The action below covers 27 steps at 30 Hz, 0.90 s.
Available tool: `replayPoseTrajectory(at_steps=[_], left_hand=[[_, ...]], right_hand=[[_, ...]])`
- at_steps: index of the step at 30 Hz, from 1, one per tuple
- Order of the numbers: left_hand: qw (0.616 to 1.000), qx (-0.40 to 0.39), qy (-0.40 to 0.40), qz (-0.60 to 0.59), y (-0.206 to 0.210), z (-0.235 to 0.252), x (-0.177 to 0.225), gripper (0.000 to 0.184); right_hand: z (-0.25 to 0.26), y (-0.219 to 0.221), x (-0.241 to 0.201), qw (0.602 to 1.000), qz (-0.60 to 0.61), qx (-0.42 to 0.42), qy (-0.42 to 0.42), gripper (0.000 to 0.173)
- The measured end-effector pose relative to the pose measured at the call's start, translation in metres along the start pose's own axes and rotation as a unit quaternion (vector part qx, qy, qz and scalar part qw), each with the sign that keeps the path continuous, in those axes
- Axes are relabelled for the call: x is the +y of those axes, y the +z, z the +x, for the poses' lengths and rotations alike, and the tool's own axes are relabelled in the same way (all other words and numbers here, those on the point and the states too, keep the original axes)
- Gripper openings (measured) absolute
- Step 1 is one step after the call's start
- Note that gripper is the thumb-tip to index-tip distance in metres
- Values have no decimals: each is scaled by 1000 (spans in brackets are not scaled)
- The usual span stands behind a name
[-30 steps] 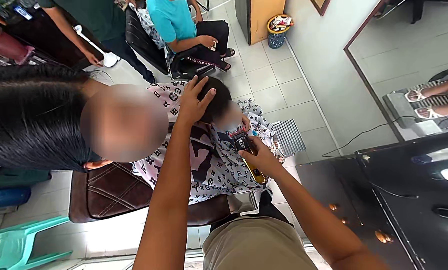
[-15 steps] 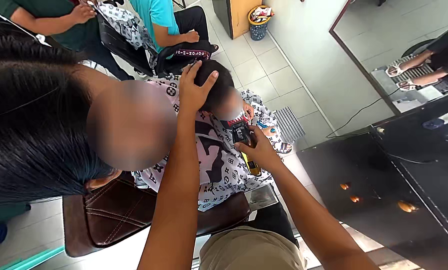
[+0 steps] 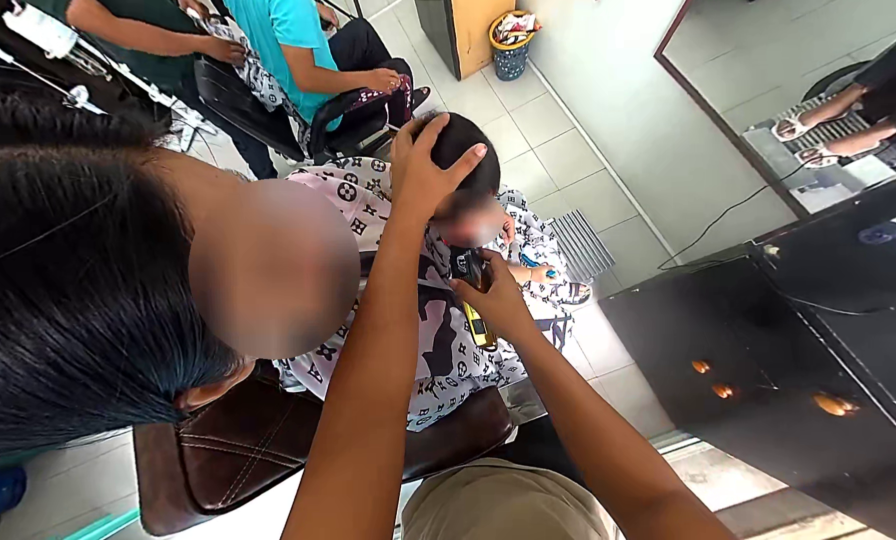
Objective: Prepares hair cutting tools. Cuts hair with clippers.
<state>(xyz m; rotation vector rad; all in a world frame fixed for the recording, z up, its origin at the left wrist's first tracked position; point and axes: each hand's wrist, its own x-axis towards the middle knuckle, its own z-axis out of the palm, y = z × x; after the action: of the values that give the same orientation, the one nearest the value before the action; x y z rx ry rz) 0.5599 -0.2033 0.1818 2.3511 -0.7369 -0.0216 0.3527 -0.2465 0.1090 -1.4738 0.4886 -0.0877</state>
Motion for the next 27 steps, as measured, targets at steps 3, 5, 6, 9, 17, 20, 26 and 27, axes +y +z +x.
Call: replayPoseTrajectory(at_steps=[3, 5, 6, 9, 17, 20, 26, 27], left_hand=[[999, -21, -3, 30, 4, -1, 12, 84], [998, -39, -2, 49, 3, -1, 20, 76], [998, -43, 4, 56, 3, -1, 23, 71], [995, -50, 31, 82, 6, 2, 26, 61], [986, -88, 66, 128, 25, 22, 42, 71], [980, -117, 74, 146, 37, 36, 57, 76], [967, -137, 80, 198, 68, 49, 81, 70], [964, -144, 77, 208, 72, 51, 85, 69]], right_hand=[[1, 3, 3, 999, 26, 29, 10, 68], [3, -3, 7, 999, 30, 42, 11, 67], [4, -9, 10, 998, 29, 46, 10, 67], [9, -29, 19, 998, 32, 45, 13, 65], [30, -93, 18, 999, 12, 27, 24, 60], [48, -128, 18, 999, 6, -6, 35, 58], [90, -176, 34, 990, 79, -111, 47, 52], [98, -183, 40, 987, 87, -126, 37, 52]])
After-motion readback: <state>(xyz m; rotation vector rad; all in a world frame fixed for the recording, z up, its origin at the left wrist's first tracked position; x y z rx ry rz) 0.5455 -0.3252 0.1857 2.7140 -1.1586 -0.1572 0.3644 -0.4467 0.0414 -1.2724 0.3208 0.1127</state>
